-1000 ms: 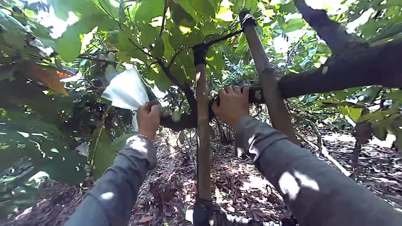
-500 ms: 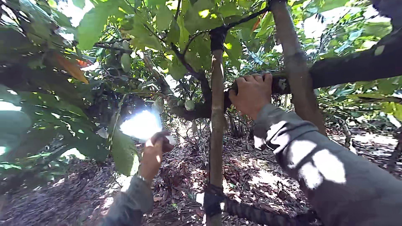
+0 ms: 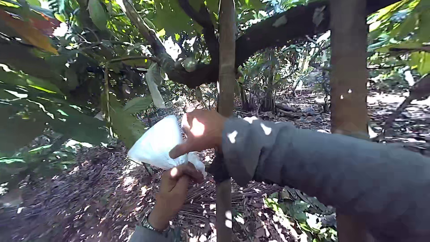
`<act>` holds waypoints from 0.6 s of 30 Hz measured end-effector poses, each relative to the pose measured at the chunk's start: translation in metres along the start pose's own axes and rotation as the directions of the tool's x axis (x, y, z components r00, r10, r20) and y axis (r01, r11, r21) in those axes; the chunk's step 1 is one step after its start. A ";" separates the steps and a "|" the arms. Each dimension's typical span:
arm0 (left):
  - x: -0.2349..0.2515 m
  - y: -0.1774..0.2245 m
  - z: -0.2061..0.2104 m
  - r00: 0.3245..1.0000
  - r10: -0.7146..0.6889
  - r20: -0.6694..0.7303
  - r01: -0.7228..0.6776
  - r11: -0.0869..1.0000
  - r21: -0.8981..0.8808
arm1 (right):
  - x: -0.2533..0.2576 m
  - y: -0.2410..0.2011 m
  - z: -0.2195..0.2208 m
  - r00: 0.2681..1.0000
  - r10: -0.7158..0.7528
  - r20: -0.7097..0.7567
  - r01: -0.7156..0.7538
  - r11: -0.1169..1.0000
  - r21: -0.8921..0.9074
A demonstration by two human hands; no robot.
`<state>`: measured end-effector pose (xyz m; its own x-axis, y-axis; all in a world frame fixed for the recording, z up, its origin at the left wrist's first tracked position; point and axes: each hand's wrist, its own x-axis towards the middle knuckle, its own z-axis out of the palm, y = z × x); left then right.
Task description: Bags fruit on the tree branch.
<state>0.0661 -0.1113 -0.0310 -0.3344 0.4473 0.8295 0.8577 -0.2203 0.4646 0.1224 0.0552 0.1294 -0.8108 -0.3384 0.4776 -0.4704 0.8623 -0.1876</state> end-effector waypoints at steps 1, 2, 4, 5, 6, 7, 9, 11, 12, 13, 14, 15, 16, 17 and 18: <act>0.000 0.002 0.001 1.000 0.008 -0.001 -0.008 1.000 0.025 | 0.002 0.006 0.012 1.000 -0.019 0.021 0.018 1.000 0.016; 0.001 0.004 0.001 1.000 0.008 0.004 -0.008 0.999 0.048 | 0.008 0.016 0.016 0.997 -0.051 0.056 0.051 0.999 0.003; 0.002 0.010 -0.001 0.998 -0.054 0.012 0.053 0.997 0.065 | 0.017 0.031 0.005 0.993 -0.077 0.092 0.076 0.997 0.011; 0.002 0.012 -0.002 0.994 -0.107 0.006 0.107 0.993 0.048 | 0.020 0.035 -0.002 0.995 -0.059 0.074 0.056 0.997 0.044; 0.002 0.014 -0.003 0.989 -0.148 0.000 0.148 0.989 0.028 | 0.022 0.039 -0.008 0.998 -0.037 0.046 0.032 0.995 0.099; 0.001 0.013 -0.004 0.987 -0.162 0.000 0.162 0.987 0.019 | 0.022 0.042 -0.012 1.000 -0.012 0.023 0.008 0.986 0.165; 0.001 0.008 -0.006 0.990 -0.138 0.029 0.137 0.990 0.029 | 0.022 0.043 -0.009 1.000 0.010 -0.028 -0.002 0.964 0.266; 0.002 0.006 -0.003 0.992 -0.097 0.079 0.094 0.994 0.047 | 0.019 0.036 0.004 1.000 0.003 -0.006 -0.002 0.972 0.236; 0.002 0.007 0.001 0.991 -0.073 0.110 0.065 0.995 0.075 | 0.016 0.031 0.013 1.000 -0.018 0.014 0.014 0.980 0.200; 0.002 0.009 0.006 0.989 -0.053 0.137 0.037 0.992 0.118 | 0.013 0.027 0.024 0.999 -0.048 0.022 0.043 0.981 0.188; 0.002 0.011 0.010 0.986 -0.042 0.158 0.016 0.987 0.162 | 0.011 0.026 0.032 0.996 -0.082 0.029 0.075 0.979 0.190; 0.002 0.012 0.012 0.985 -0.038 0.171 0.006 0.983 0.184 | 0.010 0.025 0.036 0.993 -0.111 0.042 0.101 0.977 0.190; 0.003 0.011 0.013 0.985 -0.046 0.166 0.015 0.983 0.185 | 0.010 0.026 0.035 0.989 -0.134 0.059 0.122 0.976 0.180; 0.003 0.009 0.012 0.989 -0.062 0.138 0.040 0.987 0.156 | 0.011 0.028 0.030 0.985 -0.151 0.082 0.136 0.976 0.168; 0.003 0.006 0.010 0.993 -0.087 0.079 0.079 0.992 0.099 | 0.013 0.030 0.023 0.978 -0.175 0.111 0.157 0.976 0.152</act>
<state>0.0739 -0.1029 -0.0285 -0.3757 0.5322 0.7587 0.8631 -0.0974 0.4956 0.0896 0.0685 0.1099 -0.7494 -0.5239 0.4048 -0.6395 0.7310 -0.2380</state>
